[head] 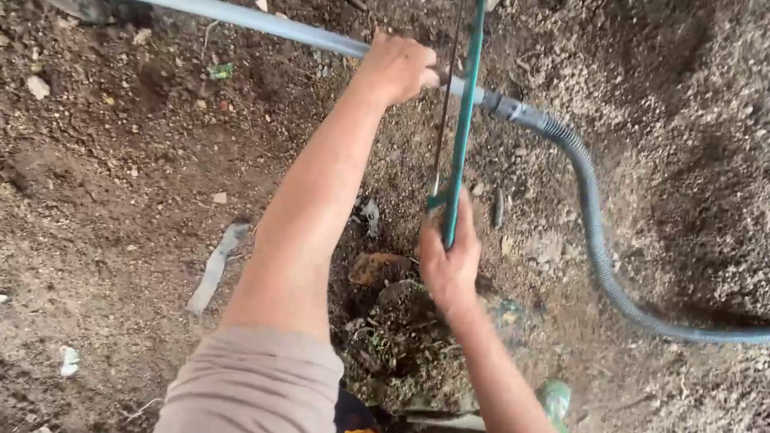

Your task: Cutting a PVC pipe with a hacksaw in an outdoor work area after attempting to tape a hose connection.

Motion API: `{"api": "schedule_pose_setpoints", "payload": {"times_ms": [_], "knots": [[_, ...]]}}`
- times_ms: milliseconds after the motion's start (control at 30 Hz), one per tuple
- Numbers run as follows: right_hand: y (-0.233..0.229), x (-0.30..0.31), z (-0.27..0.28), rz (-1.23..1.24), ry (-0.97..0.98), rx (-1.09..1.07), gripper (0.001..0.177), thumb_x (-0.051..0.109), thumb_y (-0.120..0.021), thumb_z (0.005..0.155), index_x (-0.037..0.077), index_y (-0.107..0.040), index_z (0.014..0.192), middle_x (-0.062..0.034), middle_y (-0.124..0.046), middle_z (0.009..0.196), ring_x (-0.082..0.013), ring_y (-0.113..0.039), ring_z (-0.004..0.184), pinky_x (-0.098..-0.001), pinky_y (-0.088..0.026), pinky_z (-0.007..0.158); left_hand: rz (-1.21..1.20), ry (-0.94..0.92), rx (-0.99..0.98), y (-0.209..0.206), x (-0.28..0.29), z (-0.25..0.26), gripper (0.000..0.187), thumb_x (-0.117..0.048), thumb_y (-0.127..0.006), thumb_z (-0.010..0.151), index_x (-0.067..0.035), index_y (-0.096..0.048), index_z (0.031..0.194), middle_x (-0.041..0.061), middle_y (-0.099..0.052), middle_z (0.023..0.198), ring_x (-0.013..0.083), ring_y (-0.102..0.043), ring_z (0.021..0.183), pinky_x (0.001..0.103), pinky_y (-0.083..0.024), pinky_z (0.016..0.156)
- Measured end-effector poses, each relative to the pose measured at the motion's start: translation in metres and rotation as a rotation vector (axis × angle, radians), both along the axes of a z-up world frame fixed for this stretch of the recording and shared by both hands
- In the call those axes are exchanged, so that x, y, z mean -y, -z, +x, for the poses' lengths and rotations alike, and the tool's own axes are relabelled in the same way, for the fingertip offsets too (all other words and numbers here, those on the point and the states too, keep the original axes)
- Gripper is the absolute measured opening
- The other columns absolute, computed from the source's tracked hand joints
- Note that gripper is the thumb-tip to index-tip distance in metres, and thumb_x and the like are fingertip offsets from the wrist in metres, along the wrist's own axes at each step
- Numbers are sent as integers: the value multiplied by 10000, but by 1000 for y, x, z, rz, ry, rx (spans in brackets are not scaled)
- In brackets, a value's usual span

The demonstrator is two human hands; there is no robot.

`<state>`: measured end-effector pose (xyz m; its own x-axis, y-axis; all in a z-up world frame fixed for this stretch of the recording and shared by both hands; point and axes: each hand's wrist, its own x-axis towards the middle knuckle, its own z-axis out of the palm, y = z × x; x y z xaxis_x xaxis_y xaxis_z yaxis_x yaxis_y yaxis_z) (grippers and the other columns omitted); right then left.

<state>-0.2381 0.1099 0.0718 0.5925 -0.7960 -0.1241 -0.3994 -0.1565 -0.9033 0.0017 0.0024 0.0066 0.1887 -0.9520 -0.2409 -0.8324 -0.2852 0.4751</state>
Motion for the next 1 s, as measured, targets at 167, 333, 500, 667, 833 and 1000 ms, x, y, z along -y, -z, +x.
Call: {"api": "schedule_pose_setpoints", "payload": {"times_ms": [167,333,500,667,833,1000], "knots": [[13,-70,-67,171,-2,-80,471,-11,-419,885,112,-362,1337,22,-515,729,-41,-425,419,-157,-414,306,-18,-82,7,14,11,4,152,-313,-551,946,-184,-614,896,4,-566,760,189,-563,737,518,-341,1001],[-1,-15,-22,83,-38,103,457,-103,-384,853,86,-411,1268,43,-481,691,-22,-390,402,-125,-363,290,-57,-46,73,25,17,3,157,-320,-549,955,-180,-612,922,-5,-556,744,185,-561,714,501,-361,966],[-6,7,12,132,39,127,452,-6,-392,905,82,-364,1347,6,-477,701,-65,-442,448,-158,-437,331,-91,-89,7,15,13,4,124,-306,-568,933,-207,-633,898,6,-565,798,191,-533,766,457,-352,937],[9,-52,-55,187,12,34,452,72,-424,885,111,-370,1332,35,-496,638,-59,-445,407,-173,-415,302,11,-46,69,19,14,6,158,-338,-557,935,-188,-604,940,10,-563,798,196,-563,769,475,-377,970],[-12,-4,-8,199,86,-86,347,2,-396,877,144,-478,1184,-24,-610,755,-65,-476,385,-178,-447,285,-41,-44,101,28,19,5,211,-385,-547,947,-184,-597,905,3,-535,764,190,-547,732,487,-379,950],[14,22,13,11,-66,192,312,46,-379,944,72,-388,1255,5,-505,691,-72,-465,405,-182,-458,297,-16,-42,1,25,9,3,216,-385,-527,943,-194,-623,964,-8,-577,800,181,-574,779,464,-365,959]]}}
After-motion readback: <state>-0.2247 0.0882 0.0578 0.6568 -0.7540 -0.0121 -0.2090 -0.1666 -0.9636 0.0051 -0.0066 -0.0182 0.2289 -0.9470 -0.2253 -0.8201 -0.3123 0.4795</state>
